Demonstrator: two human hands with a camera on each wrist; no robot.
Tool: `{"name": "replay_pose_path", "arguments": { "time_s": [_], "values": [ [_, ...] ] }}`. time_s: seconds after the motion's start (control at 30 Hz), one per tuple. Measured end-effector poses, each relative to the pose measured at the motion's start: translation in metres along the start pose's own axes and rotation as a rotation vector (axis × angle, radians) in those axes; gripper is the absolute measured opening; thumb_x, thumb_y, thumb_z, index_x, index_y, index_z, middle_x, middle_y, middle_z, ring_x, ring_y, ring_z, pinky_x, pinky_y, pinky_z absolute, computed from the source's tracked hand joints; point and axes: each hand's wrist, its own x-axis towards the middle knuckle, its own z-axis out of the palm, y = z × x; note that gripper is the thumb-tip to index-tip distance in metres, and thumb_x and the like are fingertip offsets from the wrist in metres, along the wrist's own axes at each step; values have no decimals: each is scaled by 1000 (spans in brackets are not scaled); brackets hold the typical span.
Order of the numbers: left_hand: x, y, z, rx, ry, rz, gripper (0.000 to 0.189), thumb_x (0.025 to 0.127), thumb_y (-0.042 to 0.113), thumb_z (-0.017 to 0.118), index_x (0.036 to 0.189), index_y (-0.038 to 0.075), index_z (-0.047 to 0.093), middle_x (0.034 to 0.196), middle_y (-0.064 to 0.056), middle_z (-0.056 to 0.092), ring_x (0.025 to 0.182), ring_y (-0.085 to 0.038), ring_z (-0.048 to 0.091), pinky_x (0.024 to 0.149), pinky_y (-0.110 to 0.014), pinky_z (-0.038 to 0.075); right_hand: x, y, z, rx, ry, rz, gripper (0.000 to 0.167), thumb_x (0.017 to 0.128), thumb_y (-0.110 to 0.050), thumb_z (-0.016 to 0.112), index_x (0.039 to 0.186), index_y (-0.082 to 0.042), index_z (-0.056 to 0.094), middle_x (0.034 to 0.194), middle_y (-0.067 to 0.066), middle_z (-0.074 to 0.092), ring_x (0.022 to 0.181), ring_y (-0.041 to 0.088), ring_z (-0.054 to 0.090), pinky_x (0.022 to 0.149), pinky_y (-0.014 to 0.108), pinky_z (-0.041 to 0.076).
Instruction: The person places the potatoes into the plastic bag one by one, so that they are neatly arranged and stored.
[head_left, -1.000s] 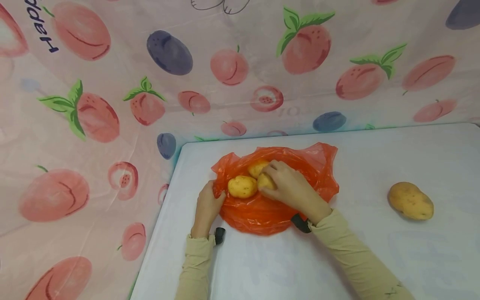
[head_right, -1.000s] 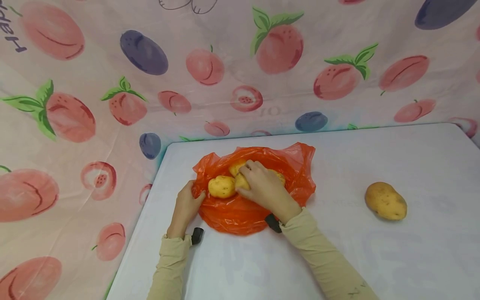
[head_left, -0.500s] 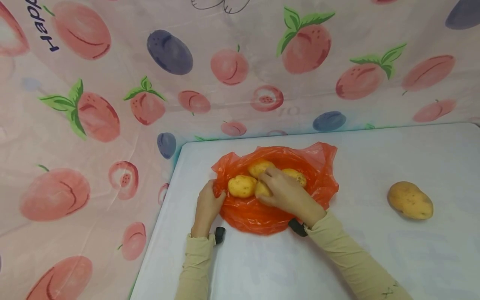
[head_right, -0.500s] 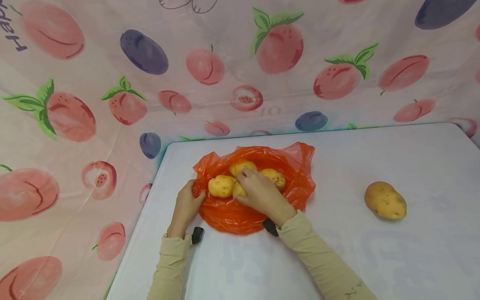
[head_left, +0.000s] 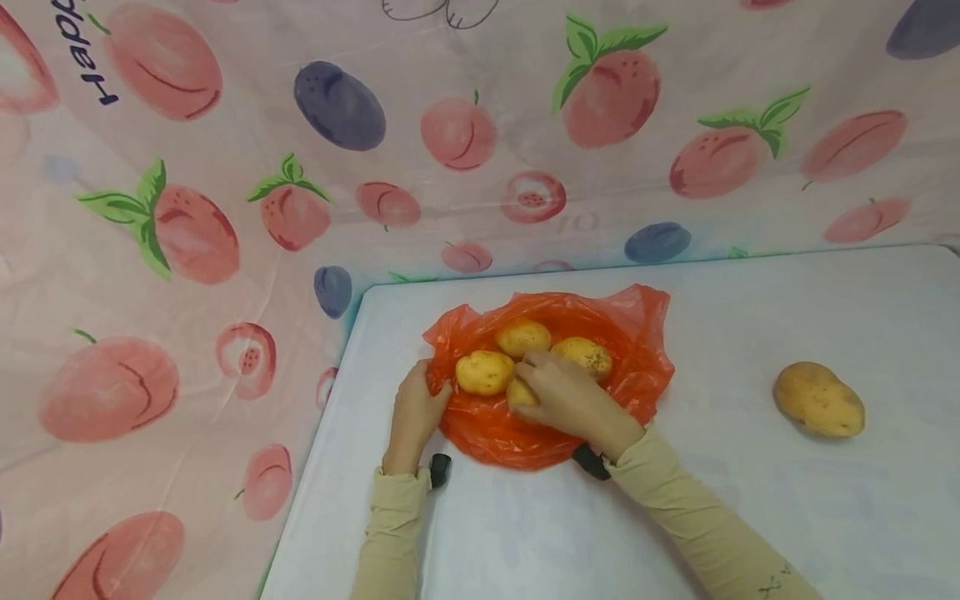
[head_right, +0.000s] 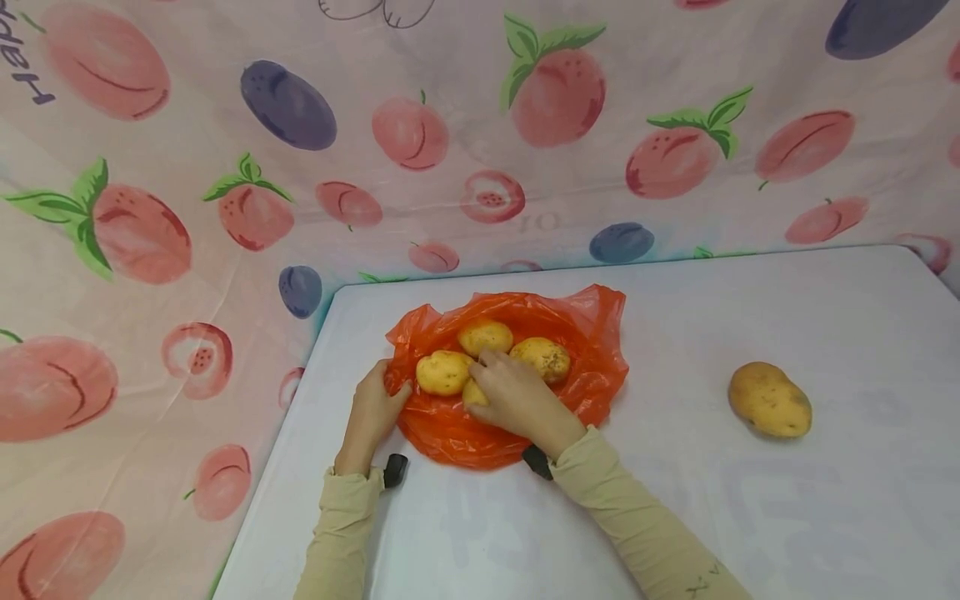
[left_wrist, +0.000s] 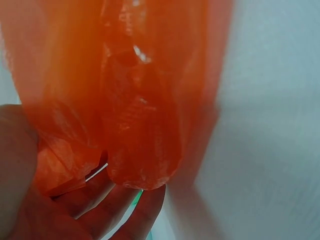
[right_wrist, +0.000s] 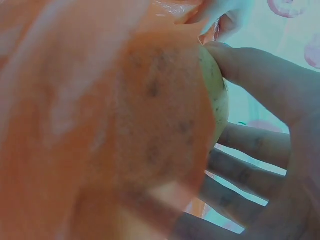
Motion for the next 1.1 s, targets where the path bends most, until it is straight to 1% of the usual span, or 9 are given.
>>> {"name": "replay_pose_path", "arguments": {
  "time_s": [0.13,0.23,0.4,0.63,0.77,0.9,1.1],
  "values": [
    [0,1,0,2,1,-2,46,95,20,65,135,3,52,129,-14,61,109,-30,59,101,-46,52,0,-2,1,-5,3,-24,33,85,-33,75,107,-8,69,97,3,60,81,16,58,78,33,58],
    [0,0,0,4,5,1,46,94,19,65,135,2,52,129,-15,62,109,-30,59,100,-47,52,0,-3,2,-16,-6,-33,35,86,-35,75,108,-9,69,99,4,61,84,17,59,78,34,58],
    [0,0,0,1,0,-7,46,94,19,65,135,3,52,129,-14,61,109,-30,59,101,-46,51,0,-4,4,-51,-35,-36,36,87,-38,73,111,-10,69,103,4,64,90,19,62,79,38,59],
    [0,0,0,-9,-9,-13,47,95,21,65,136,4,51,130,-13,61,109,-28,59,100,-46,52,1,-6,8,-55,-79,-29,42,87,-41,73,115,-10,68,112,6,67,104,24,61,84,45,58],
    [0,1,0,-10,-9,-9,46,95,21,65,135,4,52,129,-13,61,108,-29,59,99,-45,53,0,-5,9,-70,-60,-44,44,88,-43,73,116,-10,68,114,7,67,105,24,62,86,44,58],
    [0,1,0,-7,-8,0,45,94,20,65,135,3,52,128,-14,62,107,-29,59,99,-46,53,-2,-3,5,-76,-26,-67,45,87,-44,73,116,-10,68,111,6,66,103,22,62,88,41,58],
    [0,-1,-1,-5,-4,3,45,94,20,65,134,3,53,128,-13,62,108,-29,59,100,-45,52,-6,1,-5,-52,-8,-53,49,85,-49,74,118,-12,69,114,3,64,102,19,62,89,39,58]
  ]
}}
